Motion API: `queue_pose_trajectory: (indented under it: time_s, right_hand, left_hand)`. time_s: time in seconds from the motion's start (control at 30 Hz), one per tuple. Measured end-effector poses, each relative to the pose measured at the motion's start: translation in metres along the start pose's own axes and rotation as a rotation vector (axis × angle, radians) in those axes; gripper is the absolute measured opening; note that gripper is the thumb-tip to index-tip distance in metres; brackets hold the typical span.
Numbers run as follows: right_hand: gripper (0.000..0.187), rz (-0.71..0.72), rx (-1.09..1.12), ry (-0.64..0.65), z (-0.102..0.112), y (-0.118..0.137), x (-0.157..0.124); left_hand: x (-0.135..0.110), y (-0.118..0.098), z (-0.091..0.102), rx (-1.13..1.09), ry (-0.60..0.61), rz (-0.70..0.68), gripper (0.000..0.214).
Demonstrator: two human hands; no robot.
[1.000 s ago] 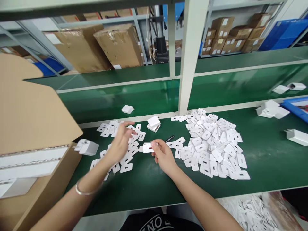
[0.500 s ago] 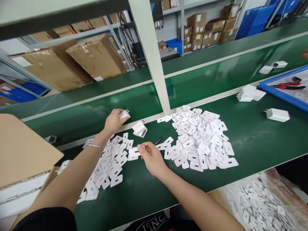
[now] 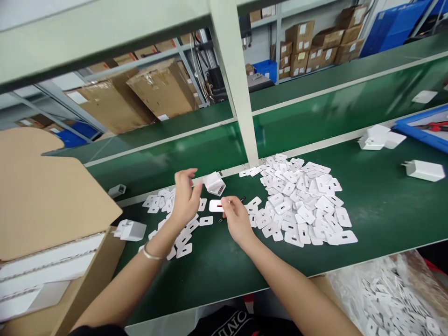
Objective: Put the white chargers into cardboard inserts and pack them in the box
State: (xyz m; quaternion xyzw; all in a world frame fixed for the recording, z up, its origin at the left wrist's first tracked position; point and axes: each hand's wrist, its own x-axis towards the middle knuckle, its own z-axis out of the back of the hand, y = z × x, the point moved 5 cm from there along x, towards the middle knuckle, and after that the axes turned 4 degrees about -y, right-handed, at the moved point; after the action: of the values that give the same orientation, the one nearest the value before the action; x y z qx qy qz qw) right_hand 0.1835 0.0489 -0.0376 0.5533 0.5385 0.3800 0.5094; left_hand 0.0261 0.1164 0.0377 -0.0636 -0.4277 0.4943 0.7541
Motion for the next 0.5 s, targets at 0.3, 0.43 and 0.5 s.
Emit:
queue_pose_trajectory:
  time_s: [0.3, 0.43, 0.5]
  right_hand:
    - [0.044, 0.169, -0.157, 0.111, -0.009, 0.014, -0.011]
    - [0.042, 0.210, -0.318, 0.197, -0.012, 0.017, -0.016]
    - [0.041, 0.233, -0.353, 0.232, -0.013, 0.019, -0.017]
  left_hand:
    - [-0.088, -0.025, -0.006, -0.496, 0.273, 0.225, 0.046]
    - [-0.084, -0.016, -0.008, -0.604, 0.209, 0.226, 0.040]
    - [-0.083, -0.013, -0.006, -0.625, 0.188, 0.225, 0.040]
